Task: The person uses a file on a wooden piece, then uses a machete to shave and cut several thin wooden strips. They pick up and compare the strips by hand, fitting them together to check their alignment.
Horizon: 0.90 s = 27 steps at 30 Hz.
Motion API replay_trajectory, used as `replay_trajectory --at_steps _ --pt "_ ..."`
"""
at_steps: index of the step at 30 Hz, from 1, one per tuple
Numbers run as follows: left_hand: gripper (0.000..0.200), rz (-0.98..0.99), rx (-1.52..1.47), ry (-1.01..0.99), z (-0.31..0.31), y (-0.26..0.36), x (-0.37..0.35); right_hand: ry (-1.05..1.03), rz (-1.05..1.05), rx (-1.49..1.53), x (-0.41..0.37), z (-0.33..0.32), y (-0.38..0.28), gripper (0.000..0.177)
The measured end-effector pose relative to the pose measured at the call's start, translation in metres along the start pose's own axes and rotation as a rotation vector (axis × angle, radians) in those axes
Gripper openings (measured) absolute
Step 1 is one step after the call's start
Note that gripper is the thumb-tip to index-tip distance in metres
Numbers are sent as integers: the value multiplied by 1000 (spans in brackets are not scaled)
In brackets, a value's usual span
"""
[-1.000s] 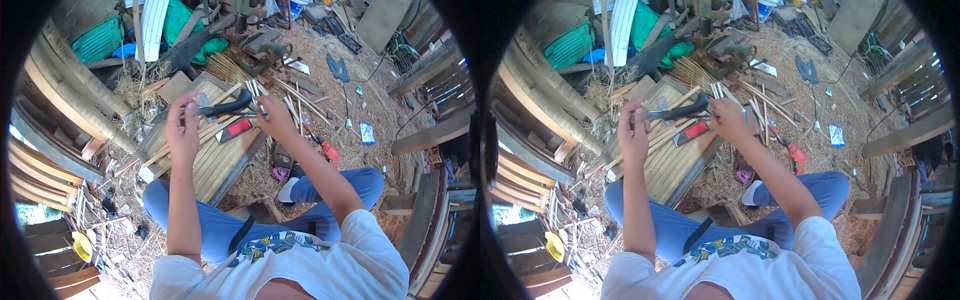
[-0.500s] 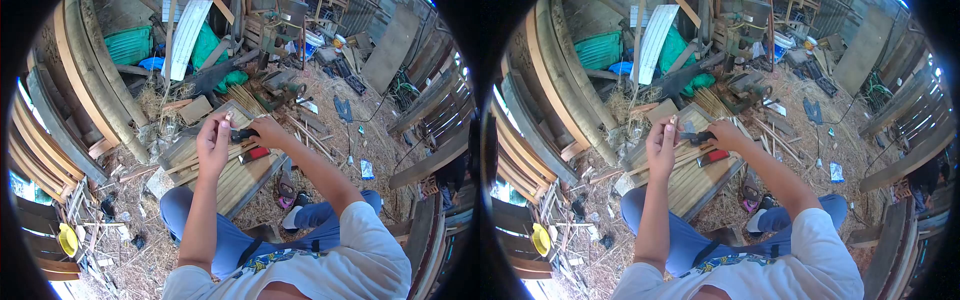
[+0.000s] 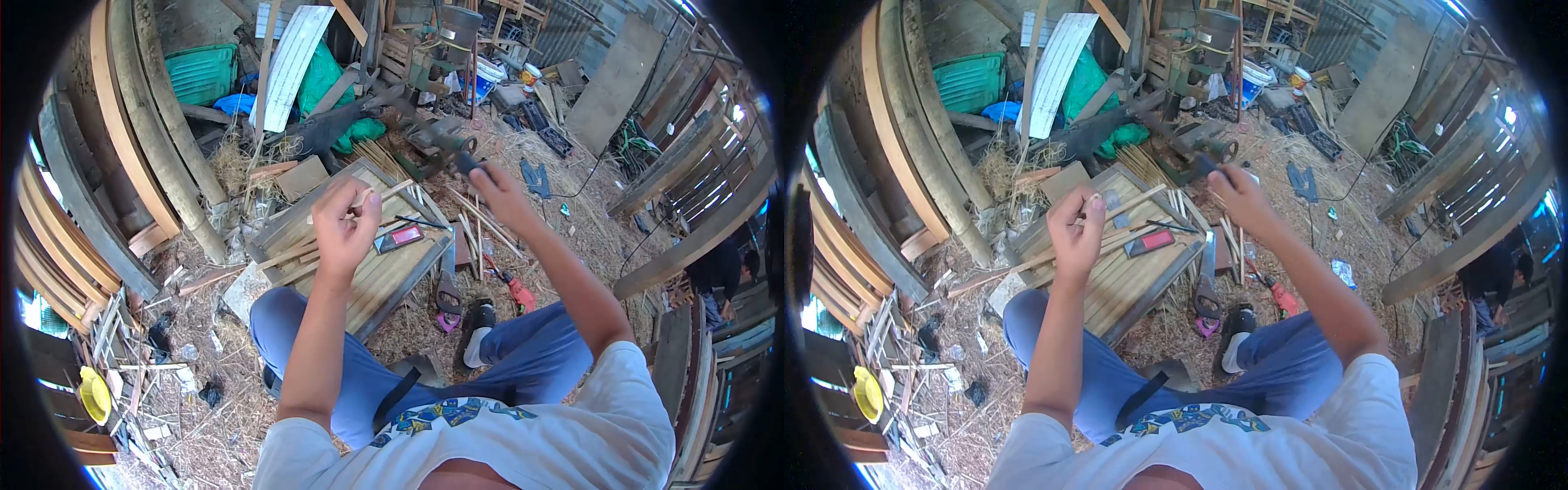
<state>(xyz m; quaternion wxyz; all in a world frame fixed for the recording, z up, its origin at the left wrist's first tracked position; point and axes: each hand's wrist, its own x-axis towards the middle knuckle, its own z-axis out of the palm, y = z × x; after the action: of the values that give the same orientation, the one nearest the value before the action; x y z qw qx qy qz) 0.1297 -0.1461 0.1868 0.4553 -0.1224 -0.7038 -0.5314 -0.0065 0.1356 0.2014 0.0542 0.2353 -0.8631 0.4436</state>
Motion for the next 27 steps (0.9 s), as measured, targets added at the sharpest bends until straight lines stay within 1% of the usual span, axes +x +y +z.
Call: replay_trajectory --at_steps 1,3,7,10,12,14,15,18,19,22,24,27 --pt "22 3 51 0 -1 -1 -2 60 -6 96 -4 -11 -9 38" --pt "25 12 159 -9 -1 -6 -6 19 14 250 -5 -34 -19 35" --pt "28 -58 90 -3 2 -12 -7 -32 107 467 -18 -43 -53 34" --pt "32 -149 20 -33 11 -15 -10 -45 174 465 -8 -40 -59 36" --pt "39 -200 -32 -58 17 -16 -12 -64 108 389 8 -34 -46 37" --pt "44 -191 13 -93 20 -16 -12 -84 19 346 22 -24 -34 37" --pt "46 -186 34 -112 21 -17 -12 -81 -12 396 26 -16 -30 36" --pt "36 -160 20 -151 17 -25 -14 -165 94 595 29 5 -27 34" --pt "38 -184 14 -149 18 -26 -15 -158 140 603 30 13 -22 33" --pt "46 -273 -19 -182 17 -26 -16 -239 195 667 31 19 -19 32" --pt "52 -344 -70 -206 17 -30 -16 -231 166 689 37 26 -14 31" --pt "49 -391 -59 -211 15 -37 -16 -231 87 664 42 34 -13 28"
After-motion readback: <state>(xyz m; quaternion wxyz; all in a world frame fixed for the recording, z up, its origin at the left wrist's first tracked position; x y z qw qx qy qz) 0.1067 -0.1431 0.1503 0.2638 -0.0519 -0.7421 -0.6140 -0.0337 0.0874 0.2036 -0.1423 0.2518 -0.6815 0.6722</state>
